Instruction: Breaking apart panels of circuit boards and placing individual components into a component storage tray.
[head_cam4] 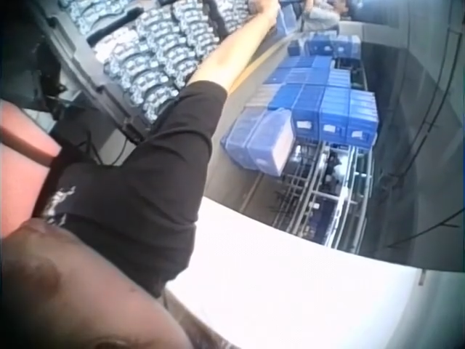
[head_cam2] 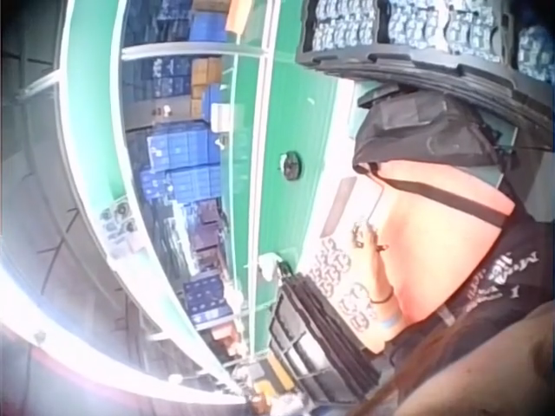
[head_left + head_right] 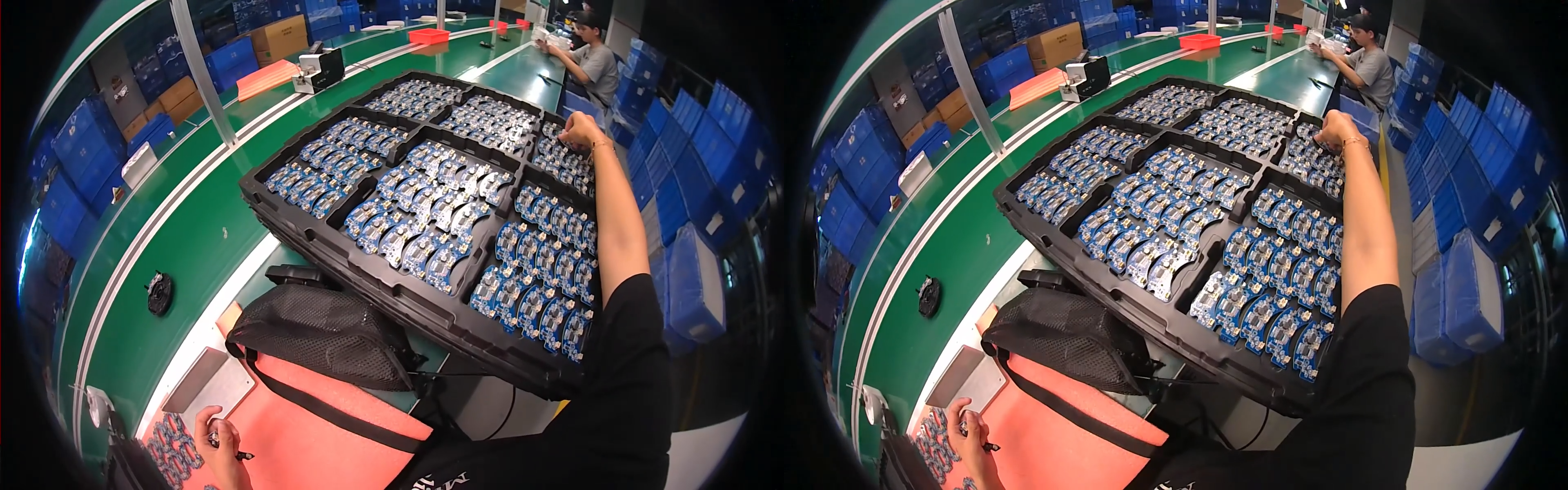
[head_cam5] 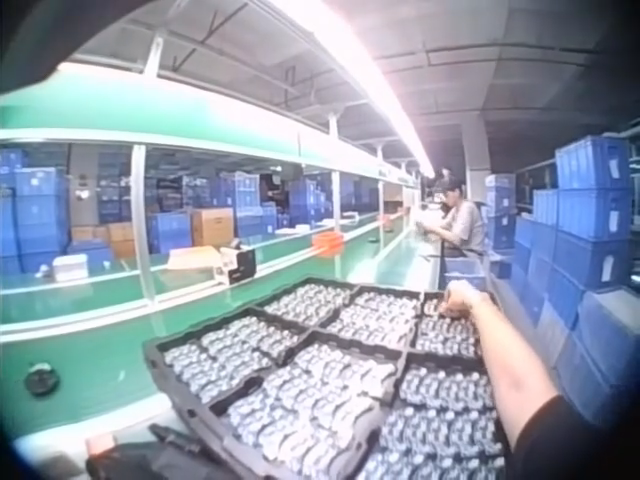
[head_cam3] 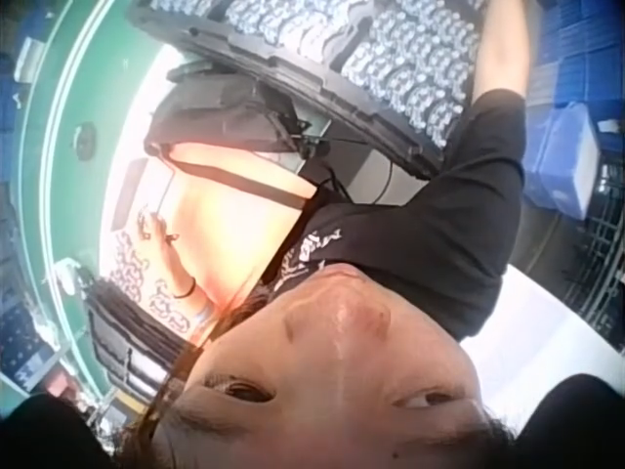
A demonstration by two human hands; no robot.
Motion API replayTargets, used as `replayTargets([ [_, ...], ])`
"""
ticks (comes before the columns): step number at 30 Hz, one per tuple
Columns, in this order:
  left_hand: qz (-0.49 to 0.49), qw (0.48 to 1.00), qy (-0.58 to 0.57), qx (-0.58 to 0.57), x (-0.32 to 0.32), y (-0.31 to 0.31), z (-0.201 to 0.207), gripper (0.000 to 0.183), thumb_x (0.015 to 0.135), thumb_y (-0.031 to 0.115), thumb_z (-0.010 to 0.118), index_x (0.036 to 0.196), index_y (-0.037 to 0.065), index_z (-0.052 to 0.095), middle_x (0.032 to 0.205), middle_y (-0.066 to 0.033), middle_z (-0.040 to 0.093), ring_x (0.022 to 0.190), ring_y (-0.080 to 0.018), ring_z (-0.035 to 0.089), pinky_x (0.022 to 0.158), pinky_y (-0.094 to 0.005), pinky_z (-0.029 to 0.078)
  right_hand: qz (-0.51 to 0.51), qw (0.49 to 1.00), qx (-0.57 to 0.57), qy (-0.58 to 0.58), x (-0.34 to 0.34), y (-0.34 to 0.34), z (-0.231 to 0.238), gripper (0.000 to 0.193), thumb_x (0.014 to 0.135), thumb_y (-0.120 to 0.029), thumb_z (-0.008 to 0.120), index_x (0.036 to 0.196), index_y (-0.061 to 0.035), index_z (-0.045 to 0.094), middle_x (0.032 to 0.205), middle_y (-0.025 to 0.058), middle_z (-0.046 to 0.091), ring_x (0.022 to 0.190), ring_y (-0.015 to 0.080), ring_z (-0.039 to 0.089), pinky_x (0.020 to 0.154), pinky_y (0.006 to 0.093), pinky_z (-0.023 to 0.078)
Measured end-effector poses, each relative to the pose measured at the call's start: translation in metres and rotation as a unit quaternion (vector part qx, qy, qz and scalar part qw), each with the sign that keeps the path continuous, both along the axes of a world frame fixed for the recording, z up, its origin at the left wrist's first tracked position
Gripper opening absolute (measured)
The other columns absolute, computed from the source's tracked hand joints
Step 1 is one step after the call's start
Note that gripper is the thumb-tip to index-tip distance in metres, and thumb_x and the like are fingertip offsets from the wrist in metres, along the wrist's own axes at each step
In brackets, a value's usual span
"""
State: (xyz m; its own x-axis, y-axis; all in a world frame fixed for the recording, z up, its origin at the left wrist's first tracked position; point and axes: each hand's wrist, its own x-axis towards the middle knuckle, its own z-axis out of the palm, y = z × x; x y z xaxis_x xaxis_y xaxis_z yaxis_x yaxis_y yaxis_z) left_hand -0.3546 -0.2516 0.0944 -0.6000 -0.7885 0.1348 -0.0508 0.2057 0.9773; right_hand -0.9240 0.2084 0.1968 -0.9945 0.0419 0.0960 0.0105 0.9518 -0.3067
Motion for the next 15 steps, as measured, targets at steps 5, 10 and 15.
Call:
replayTargets([
  [5,-0.013,1.000,0.003,0.028,0.003,-0.002,-0.006,0.022,0.086,0.012,0.051,0.104,0.001,0.046,0.056,0.0039,0.035,0.044,-0.0022,0.026,0.040,-0.0167,0.017,-0.042,0.993,-0.106,0.032,-0.008,0.003,-0.005,0.023,0.071,-0.013,0.068,0.067,0.0063,0.057,0.061,0.0138,0.061,0.055,0.0190,0.062,0.046,0.0295,0.051],
  [10,0.000,0.999,-0.005,0.054,-0.004,0.017,0.009,0.033,0.080,0.004,0.051,0.111,0.001,0.042,0.064,0.0018,0.038,0.050,-0.0033,0.030,0.045,-0.0172,0.022,-0.014,0.999,-0.052,0.002,-0.011,-0.002,0.000,0.020,0.072,-0.012,0.066,0.072,0.0069,0.059,0.064,0.0145,0.062,0.057,0.0201,0.063,0.050,0.0301,0.052],
  [15,-0.044,0.983,0.083,0.161,-0.011,0.032,0.021,0.051,0.066,0.005,0.042,0.116,0.002,0.034,0.077,-0.0032,0.039,0.059,-0.0077,0.033,0.056,-0.0194,0.029,0.011,0.998,-0.057,0.017,-0.001,-0.002,-0.004,0.017,0.072,-0.013,0.065,0.084,-0.0012,0.063,0.074,0.0114,0.064,0.059,0.0196,0.062,0.053,0.0328,0.050],
])
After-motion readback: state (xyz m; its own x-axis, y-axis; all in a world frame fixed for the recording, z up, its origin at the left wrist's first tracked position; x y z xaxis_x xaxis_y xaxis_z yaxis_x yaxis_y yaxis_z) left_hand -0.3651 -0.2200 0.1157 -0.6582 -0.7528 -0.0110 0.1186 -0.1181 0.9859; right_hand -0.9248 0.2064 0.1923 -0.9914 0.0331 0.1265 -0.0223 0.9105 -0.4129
